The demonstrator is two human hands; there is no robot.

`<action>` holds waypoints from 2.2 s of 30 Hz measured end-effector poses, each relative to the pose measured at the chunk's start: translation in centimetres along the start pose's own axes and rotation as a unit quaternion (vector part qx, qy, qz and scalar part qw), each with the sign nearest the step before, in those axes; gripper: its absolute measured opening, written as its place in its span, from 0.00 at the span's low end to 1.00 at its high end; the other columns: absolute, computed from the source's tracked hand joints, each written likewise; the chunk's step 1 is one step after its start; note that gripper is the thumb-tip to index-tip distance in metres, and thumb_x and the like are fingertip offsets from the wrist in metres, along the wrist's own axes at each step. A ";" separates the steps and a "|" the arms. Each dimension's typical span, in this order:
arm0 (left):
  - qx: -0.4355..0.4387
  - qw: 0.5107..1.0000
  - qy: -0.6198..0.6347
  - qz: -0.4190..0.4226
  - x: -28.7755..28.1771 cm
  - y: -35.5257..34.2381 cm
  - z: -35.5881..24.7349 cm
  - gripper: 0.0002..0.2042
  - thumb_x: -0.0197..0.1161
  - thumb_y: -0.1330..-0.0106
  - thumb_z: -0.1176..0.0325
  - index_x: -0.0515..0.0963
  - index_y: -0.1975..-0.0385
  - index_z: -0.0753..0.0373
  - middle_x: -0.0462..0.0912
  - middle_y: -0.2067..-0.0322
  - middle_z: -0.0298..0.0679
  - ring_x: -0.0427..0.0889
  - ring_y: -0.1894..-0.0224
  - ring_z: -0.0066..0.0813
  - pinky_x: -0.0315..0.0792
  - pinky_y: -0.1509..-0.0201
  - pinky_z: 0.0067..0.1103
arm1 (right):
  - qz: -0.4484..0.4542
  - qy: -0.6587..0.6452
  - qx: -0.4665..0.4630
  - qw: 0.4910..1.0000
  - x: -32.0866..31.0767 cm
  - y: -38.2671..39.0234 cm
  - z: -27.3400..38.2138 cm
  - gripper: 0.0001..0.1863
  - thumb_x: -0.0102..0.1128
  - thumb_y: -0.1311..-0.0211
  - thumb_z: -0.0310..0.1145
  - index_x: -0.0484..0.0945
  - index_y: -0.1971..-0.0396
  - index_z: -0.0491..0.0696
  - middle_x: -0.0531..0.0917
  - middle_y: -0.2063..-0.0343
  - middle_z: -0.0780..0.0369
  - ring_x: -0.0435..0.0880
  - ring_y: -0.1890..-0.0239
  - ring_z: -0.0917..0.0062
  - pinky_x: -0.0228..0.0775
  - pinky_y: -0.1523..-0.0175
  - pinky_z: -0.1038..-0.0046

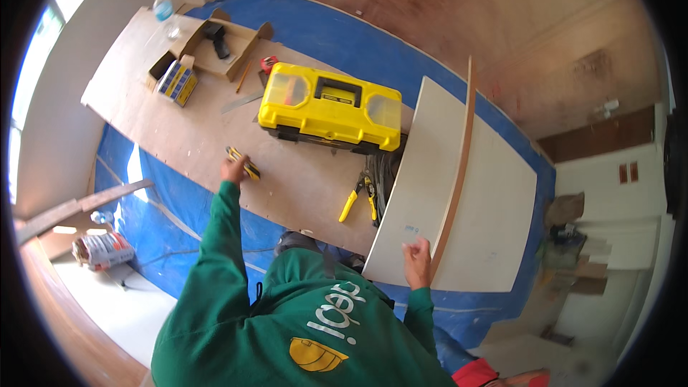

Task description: The person measures a large drywall sheet with a tape measure and marks it with a pencil. They then use a wooden straightedge as a guide and score the sheet with a utility knife. The person lifts the scored sheet to separate the cut portion.

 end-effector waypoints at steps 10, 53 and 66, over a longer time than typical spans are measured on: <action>0.004 0.845 0.063 0.531 17.9 29.3 -5.4 0.18 0.72 0.29 0.62 0.75 0.48 0.63 0.86 0.62 0.36 0.88 0.64 0.25 0.84 0.61 0.23 | 0.295 -0.171 -0.073 0.937 5.6 -1.8 9.1 0.23 0.58 0.21 0.44 0.70 0.41 0.41 0.83 0.58 0.54 0.86 0.60 0.70 0.80 0.54 0.69; 0.345 0.475 -0.728 0.354 63.9 43.7 -10.1 0.75 0.87 0.56 0.44 0.33 0.18 0.61 0.27 0.17 0.44 0.43 0.19 0.72 0.68 0.28 0.57 | -0.087 -0.341 0.170 0.920 -14.9 -27.6 -17.7 0.21 0.58 0.24 0.48 0.77 0.54 0.42 0.81 0.77 0.60 0.81 0.76 0.75 0.75 0.66 0.67; 0.318 0.435 -0.772 0.336 66.3 44.3 -9.7 0.78 0.88 0.56 0.46 0.27 0.19 0.66 0.22 0.19 0.56 0.51 0.22 0.78 0.76 0.32 0.49 | -0.115 -0.092 -0.030 0.989 -15.1 -44.9 -13.3 0.16 0.52 0.22 0.41 0.73 0.44 0.47 0.87 0.66 0.44 0.85 0.61 0.41 0.77 0.59 0.43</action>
Point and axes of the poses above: each hand's wrist, its own y-axis away from the middle knuckle, its own x-axis out of the palm, z = x × y, the point moved 2 cm from there along -y, towards the middle knuckle
